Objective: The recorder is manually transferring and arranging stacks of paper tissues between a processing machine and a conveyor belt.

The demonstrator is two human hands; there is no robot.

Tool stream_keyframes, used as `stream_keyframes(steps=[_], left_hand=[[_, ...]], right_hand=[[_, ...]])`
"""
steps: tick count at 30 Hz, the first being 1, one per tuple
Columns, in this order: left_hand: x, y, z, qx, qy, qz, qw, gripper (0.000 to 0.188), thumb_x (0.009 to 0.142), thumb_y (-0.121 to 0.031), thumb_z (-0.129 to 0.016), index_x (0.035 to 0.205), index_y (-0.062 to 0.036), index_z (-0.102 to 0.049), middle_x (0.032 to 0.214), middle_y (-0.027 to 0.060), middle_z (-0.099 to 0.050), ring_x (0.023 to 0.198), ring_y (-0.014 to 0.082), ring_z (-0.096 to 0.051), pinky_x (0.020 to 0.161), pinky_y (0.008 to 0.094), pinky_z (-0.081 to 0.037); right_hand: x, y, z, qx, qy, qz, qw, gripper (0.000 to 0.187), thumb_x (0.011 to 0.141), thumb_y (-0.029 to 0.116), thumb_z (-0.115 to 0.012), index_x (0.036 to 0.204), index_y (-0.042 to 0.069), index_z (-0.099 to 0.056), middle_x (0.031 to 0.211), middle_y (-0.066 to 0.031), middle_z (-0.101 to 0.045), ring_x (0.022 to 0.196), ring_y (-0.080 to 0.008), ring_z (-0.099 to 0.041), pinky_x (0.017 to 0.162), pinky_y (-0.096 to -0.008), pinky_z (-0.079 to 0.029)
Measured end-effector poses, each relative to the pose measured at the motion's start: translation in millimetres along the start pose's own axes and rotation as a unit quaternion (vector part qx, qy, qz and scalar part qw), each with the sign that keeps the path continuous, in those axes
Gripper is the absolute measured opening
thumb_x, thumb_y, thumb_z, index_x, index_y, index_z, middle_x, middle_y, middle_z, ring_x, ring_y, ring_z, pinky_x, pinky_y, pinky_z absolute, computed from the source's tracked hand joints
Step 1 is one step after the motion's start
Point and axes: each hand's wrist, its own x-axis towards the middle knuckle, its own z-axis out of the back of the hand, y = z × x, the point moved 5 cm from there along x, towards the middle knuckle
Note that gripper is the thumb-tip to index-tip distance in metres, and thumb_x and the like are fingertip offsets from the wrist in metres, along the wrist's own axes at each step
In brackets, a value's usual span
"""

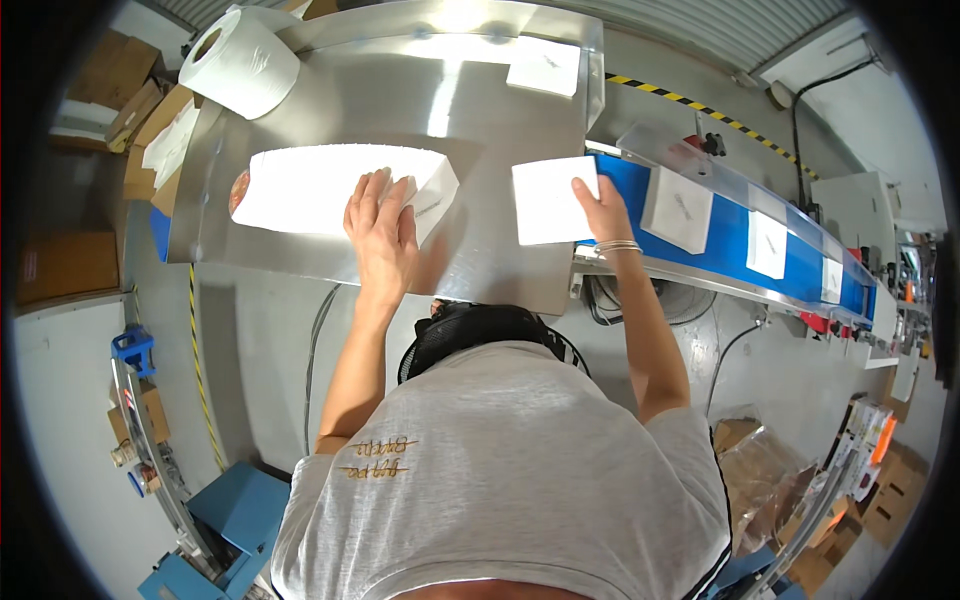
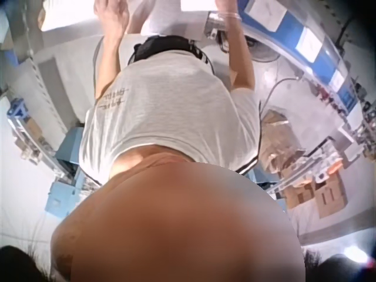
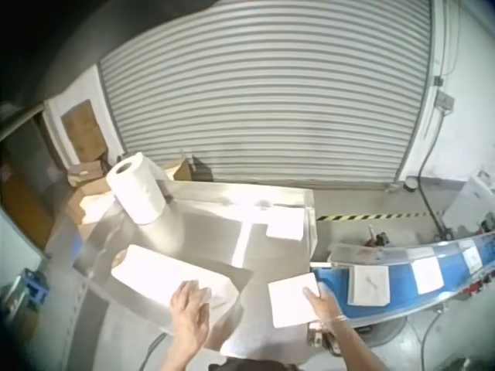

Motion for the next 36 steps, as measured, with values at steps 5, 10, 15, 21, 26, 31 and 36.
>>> stream_keyframes(steps=[5, 10, 15, 21, 26, 31, 36], left_hand=[[-2.3, 2.4, 1.2, 0.014, -0.009, 0.001, 1.0, 0.035, 0.079, 0.002, -0.06, 0.113, -0.0066, -0.063, 0.128, 0.0146, -0.052, 0.124, 0.0353, -0.042, 0.104, 0.0471, -0.03], [0.0, 0.1, 0.1, -0.007, -0.037, -0.016, 0.999, 0.032, 0.077, 0.004, -0.062, 0.106, -0.0071, -0.066, 0.125, 0.0133, -0.055, 0.121, 0.0354, -0.045, 0.102, 0.0471, -0.034], [-4.9, 1.1, 0.8, -0.001, -0.043, -0.01, 0.999, 0.03, 0.077, 0.003, -0.061, 0.104, -0.009, -0.067, 0.127, 0.0122, -0.052, 0.124, 0.0363, -0.041, 0.103, 0.0491, -0.03], [-4.6, -0.6, 3.1, 0.008, -0.022, -0.013, 1.0, 0.029, 0.076, 0.003, -0.061, 0.1, -0.0122, -0.069, 0.134, 0.0124, -0.047, 0.132, 0.0373, -0.032, 0.108, 0.0519, -0.018], [3.5, -6.9, 6.0, -0.025, 0.021, -0.007, 0.999, 0.036, 0.074, -0.007, -0.066, 0.11, -0.0131, -0.064, 0.141, 0.018, -0.038, 0.135, 0.0398, -0.025, 0.109, 0.0538, -0.014], [3.5, 22.2, 7.3, 0.004, -0.014, 0.005, 1.0, 0.037, 0.079, -0.004, -0.063, 0.115, -0.0095, -0.062, 0.133, 0.0181, -0.047, 0.127, 0.0382, -0.038, 0.106, 0.0486, -0.027], [5.0, 17.5, 10.0, -0.011, -0.021, 0.012, 1.0, 0.032, 0.078, 0.003, -0.06, 0.108, -0.0076, -0.066, 0.126, 0.0142, -0.054, 0.123, 0.0366, -0.043, 0.102, 0.0471, -0.034]], right_hand=[[6.6, -13.6, 42.5, -0.115, -0.084, 0.021, 0.99, 0.05, 0.086, 0.047, -0.06, 0.095, -0.002, -0.059, 0.083, -0.017, -0.062, 0.075, -0.0254, -0.059, 0.07, -0.0369, -0.046], [15.6, -46.9, 113.3, -0.335, -0.198, 0.012, 0.921, 0.051, 0.083, 0.049, -0.062, 0.107, 0.005, -0.058, 0.102, -0.0193, -0.062, 0.094, -0.0365, -0.061, 0.077, -0.0454, -0.048], [-5.7, 24.9, 88.5, -0.533, -0.333, 0.09, 0.772, 0.066, 0.074, 0.038, -0.073, 0.126, 0.004, -0.048, 0.12, -0.0171, -0.055, 0.107, -0.0351, -0.053, 0.09, -0.0454, -0.042], [-2.1, 107.3, -78.9, -0.067, 0.257, 0.17, 0.949, 0.045, 0.075, 0.015, -0.073, 0.117, 0.012, -0.057, 0.119, -0.0103, -0.055, 0.111, -0.0266, -0.054, 0.093, -0.0359, -0.044], [8.6, 106.1, -119.4, -0.11, 0.256, 0.386, 0.879, 0.048, 0.079, 0.016, -0.072, 0.122, 0.009, -0.051, 0.12, -0.0089, -0.056, 0.107, -0.0201, -0.055, 0.089, -0.0324, -0.046], [7.3, 32.2, -78.6, 0.154, 0.202, 0.055, 0.966, 0.031, 0.088, 0.025, -0.066, 0.108, 0.003, -0.057, 0.091, -0.006, -0.062, 0.083, -0.0109, -0.057, 0.075, -0.027, -0.048], [22.7, -45.2, 55.5, -0.143, -0.094, -0.073, 0.983, 0.038, 0.086, 0.039, -0.064, 0.092, 0.002, -0.063, 0.07, -0.0062, -0.056, 0.065, -0.0119, -0.045, 0.058, -0.0293, -0.04]])
